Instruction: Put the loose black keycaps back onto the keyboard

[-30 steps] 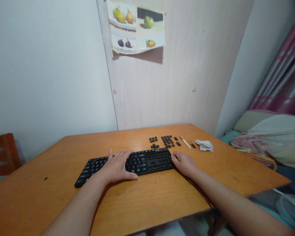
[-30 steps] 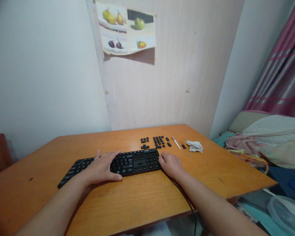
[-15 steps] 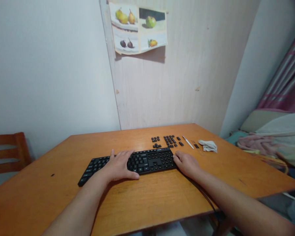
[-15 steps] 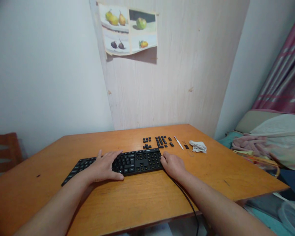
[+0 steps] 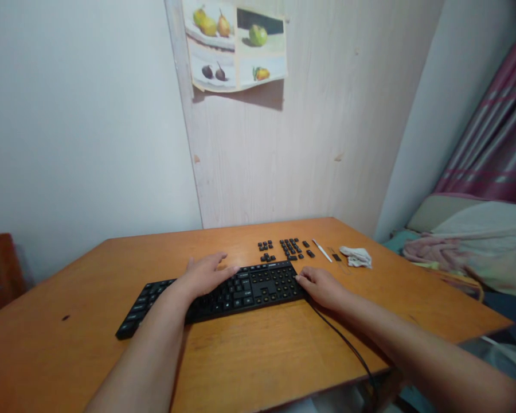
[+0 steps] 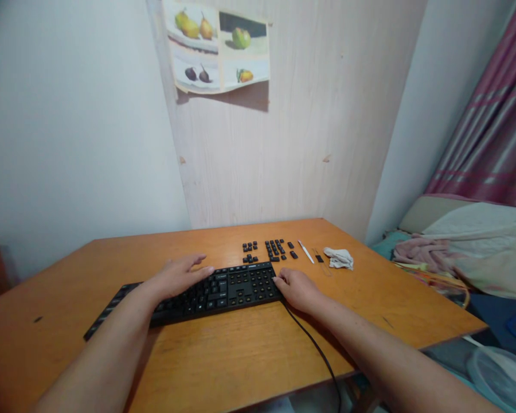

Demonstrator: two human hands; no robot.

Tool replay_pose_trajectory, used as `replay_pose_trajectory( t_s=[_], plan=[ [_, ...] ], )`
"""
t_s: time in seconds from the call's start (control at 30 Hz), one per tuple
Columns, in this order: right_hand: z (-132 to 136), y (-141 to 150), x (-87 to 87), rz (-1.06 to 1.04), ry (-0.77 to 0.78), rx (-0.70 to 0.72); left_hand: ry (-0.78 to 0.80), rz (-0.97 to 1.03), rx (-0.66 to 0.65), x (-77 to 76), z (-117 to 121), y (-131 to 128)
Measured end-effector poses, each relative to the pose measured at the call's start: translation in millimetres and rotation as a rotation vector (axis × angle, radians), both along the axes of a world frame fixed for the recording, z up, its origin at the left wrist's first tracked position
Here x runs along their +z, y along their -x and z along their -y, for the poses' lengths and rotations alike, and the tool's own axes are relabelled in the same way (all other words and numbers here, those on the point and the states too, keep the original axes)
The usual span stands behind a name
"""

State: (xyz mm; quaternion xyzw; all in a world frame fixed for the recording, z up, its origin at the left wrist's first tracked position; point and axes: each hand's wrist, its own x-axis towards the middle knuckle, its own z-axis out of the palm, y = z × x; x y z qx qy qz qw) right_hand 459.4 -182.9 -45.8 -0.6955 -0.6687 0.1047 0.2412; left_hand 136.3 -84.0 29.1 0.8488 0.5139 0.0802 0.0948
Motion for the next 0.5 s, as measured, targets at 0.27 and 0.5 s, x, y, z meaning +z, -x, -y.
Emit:
replay_pose_trajectory(
  t_s=[0.27,0.5],
  plan=[
    [-11.4,-19.8,2.6,-0.088,-0.079,-0.018,-0.067,0.048,-0.018,-22.4,-4.6,6.7],
    [-59.6,-29.1,25.7,-0.068,-0.125,-0.023,-0.054,0.057,-0.047,-24.4,-1.0,7.7]
  ],
)
